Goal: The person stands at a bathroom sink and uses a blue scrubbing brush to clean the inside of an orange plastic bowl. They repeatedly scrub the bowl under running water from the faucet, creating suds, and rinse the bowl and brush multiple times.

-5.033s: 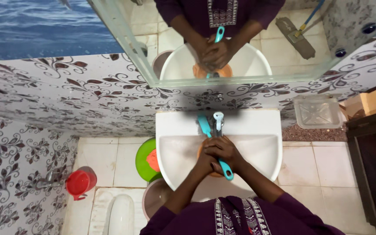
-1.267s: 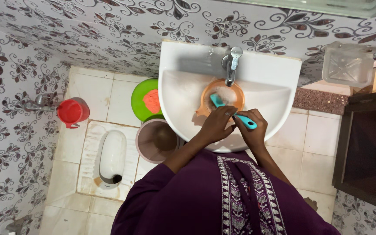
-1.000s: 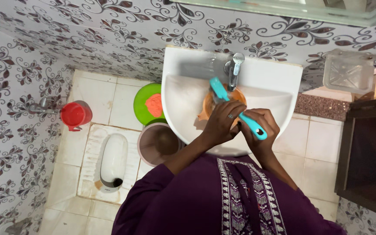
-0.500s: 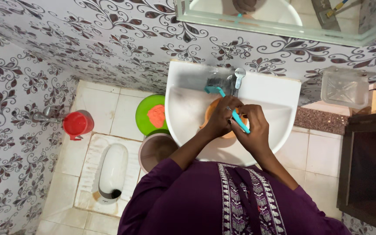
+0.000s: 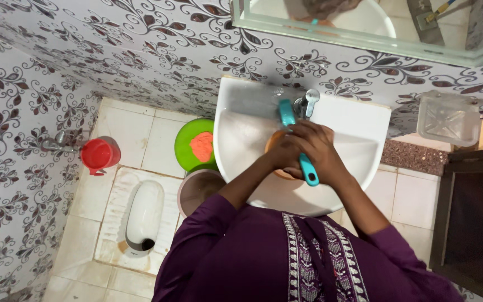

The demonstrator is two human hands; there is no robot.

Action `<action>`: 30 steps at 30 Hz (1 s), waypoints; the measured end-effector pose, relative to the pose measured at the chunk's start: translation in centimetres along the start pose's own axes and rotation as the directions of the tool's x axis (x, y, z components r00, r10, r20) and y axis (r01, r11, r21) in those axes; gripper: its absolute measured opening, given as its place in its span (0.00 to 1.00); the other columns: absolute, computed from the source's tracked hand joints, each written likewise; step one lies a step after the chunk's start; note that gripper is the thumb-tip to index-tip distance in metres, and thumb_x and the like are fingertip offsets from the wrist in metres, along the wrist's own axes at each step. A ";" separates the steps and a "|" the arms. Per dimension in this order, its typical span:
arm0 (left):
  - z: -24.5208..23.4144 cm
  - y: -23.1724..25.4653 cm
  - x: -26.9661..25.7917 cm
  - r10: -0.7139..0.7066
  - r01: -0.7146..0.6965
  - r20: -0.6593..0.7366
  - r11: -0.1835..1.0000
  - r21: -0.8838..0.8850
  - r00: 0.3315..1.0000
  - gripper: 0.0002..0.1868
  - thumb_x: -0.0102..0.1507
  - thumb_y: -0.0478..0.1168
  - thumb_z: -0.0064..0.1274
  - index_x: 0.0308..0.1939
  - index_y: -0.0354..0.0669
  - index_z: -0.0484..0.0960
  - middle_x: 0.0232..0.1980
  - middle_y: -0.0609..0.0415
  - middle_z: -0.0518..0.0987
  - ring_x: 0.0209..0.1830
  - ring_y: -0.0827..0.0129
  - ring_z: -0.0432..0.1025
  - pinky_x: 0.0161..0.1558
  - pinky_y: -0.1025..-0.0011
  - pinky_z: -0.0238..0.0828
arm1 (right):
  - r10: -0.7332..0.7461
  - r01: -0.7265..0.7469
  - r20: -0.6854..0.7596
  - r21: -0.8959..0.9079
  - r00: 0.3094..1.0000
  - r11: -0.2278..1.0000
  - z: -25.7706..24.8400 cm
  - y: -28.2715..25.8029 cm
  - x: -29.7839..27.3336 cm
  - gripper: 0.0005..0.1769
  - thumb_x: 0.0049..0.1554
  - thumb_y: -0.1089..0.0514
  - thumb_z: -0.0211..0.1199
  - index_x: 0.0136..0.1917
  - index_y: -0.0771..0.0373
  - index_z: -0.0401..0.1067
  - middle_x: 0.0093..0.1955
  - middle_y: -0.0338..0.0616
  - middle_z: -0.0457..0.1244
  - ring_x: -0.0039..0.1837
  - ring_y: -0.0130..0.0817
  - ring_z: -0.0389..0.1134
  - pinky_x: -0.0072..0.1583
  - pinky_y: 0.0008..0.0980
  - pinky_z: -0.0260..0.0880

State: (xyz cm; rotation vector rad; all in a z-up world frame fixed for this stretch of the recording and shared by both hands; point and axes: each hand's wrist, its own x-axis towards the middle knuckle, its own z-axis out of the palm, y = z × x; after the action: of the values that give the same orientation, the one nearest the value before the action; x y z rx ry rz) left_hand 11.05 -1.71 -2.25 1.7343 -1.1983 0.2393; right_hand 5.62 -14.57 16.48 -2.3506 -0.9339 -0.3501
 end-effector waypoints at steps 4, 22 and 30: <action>0.2 -2.4 -0.6 -0.160 0.139 0.194 0.984 0.115 0.968 0.16 0.53 0.51 0.60 0.36 0.45 0.84 0.40 0.52 0.83 0.45 0.57 0.77 0.47 0.58 0.72 | -0.051 0.065 -0.072 0.209 0.996 0.976 2.1 2.5 1.0 0.34 0.49 0.44 0.76 0.63 0.60 0.72 0.64 0.50 0.67 0.65 0.50 0.70 0.65 0.45 0.73; 1.3 -0.5 -4.1 -0.254 0.238 0.140 0.964 0.123 0.957 0.15 0.57 0.49 0.56 0.44 0.50 0.82 0.50 0.53 0.80 0.57 0.57 0.73 0.59 0.58 0.70 | -0.100 0.121 -0.200 0.097 0.975 0.988 5.7 2.3 -1.0 0.29 0.46 0.42 0.71 0.56 0.60 0.75 0.57 0.49 0.68 0.59 0.49 0.72 0.62 0.47 0.73; -0.7 -6.5 -0.9 -0.364 0.275 0.232 0.899 0.341 0.902 0.14 0.59 0.48 0.59 0.45 0.48 0.80 0.52 0.52 0.79 0.59 0.55 0.71 0.60 0.57 0.69 | -0.132 0.152 -0.182 0.100 0.974 0.983 5.2 5.9 2.8 0.29 0.49 0.41 0.70 0.56 0.63 0.74 0.57 0.51 0.68 0.58 0.50 0.71 0.60 0.45 0.73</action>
State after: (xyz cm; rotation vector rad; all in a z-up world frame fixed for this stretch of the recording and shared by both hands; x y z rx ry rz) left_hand 16.00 -0.35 -6.36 2.2688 -1.0935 -0.0418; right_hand 11.85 -13.39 11.06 -2.1174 -1.0119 -0.5370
